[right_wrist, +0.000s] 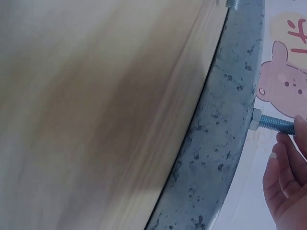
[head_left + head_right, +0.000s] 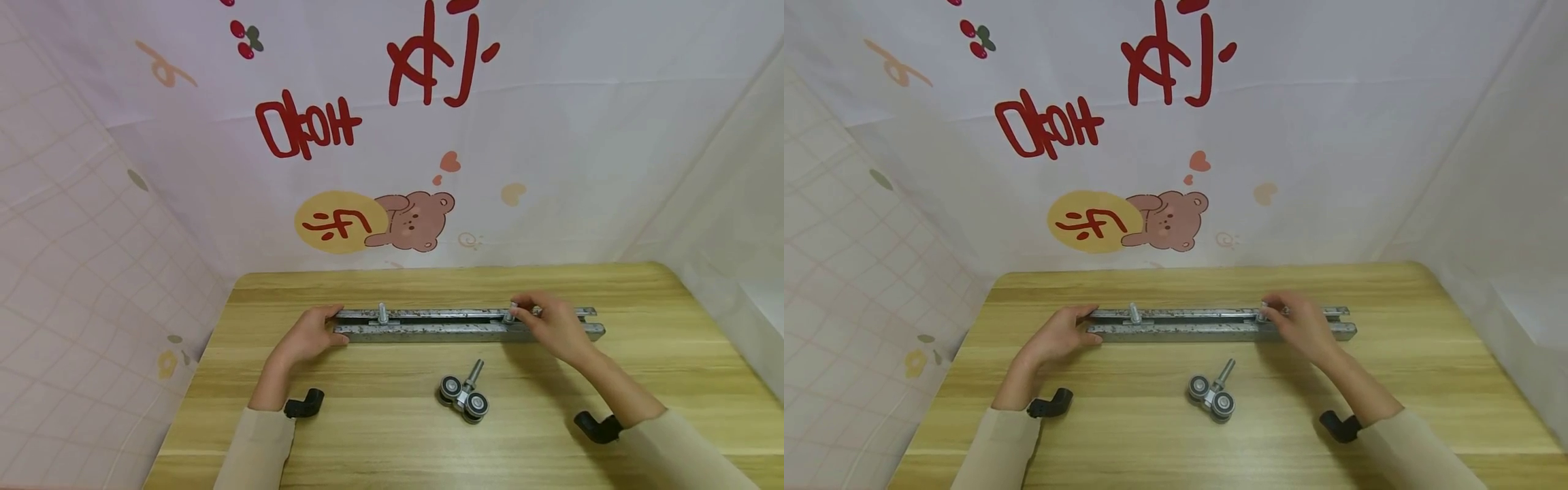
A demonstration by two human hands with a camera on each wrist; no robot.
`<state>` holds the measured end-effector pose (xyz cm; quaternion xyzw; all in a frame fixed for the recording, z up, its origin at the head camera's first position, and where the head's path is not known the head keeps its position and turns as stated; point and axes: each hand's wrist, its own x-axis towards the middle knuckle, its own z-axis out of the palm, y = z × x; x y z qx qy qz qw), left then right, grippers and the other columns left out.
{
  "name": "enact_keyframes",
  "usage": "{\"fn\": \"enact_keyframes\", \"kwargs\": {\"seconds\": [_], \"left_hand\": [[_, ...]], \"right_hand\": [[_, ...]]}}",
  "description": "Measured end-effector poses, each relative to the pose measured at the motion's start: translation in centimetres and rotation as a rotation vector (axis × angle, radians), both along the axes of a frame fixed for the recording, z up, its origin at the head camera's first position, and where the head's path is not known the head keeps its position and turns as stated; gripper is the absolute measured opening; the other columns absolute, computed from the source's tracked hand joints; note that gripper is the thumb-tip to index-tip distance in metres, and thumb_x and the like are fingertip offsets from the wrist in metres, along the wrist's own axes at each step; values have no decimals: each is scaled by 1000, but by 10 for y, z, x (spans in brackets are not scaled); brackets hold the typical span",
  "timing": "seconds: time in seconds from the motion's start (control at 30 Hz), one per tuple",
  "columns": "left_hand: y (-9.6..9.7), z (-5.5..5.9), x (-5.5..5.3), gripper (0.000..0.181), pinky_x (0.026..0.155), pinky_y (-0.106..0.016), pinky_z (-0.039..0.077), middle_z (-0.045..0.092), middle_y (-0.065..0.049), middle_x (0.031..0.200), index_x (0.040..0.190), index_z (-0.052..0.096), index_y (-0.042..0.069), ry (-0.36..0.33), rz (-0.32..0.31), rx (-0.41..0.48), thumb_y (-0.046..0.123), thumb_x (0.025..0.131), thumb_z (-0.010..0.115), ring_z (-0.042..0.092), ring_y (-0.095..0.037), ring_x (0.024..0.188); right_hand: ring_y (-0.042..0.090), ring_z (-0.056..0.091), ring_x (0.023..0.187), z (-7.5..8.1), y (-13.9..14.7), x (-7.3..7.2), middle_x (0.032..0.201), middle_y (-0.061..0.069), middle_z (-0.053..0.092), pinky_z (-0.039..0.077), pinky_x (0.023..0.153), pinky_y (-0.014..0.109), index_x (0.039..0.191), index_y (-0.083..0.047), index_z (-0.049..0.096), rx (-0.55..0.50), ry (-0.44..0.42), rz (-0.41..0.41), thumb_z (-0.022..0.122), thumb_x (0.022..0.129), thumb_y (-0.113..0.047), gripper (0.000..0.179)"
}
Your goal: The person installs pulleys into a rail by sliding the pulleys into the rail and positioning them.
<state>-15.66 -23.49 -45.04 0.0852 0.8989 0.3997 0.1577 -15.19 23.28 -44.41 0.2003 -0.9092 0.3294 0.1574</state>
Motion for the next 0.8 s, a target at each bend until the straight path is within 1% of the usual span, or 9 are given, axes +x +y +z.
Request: {"fn": "enact_keyframes", "kwargs": {"seconds": [0.3,0.5,0.6,0.8], "left_hand": [[-2,-1,-1,76,107,-52,47,43,-23,160,158,41,-5,14,-7,-1,11,94,80,41,-40,147],[-1,0,0,75,103,-49,49,44,-23,160,158,42,-5,14,-6,-7,11,94,80,43,-41,146],[-1,0,-1,76,105,-51,48,45,-23,160,158,41,-4,14,-6,-8,11,95,80,43,-40,146],[0,1,-1,76,108,-53,47,45,-22,159,158,41,-4,16,-10,-8,11,94,80,44,-40,145]], "right_hand": [[16,67,77,0,-11,-3,92,3,75,53,64,32,107,-1,78,9,8,28,79,92,-1,15],[15,66,76,3,-15,-2,93,3,75,52,62,31,108,-2,78,11,-19,28,78,94,-3,14],[15,66,76,4,-18,-2,93,4,75,52,62,30,108,-1,78,6,-28,28,78,94,-3,14],[20,68,78,4,-23,-1,96,7,76,53,62,29,110,1,77,-23,-71,38,76,95,-4,16]]}}
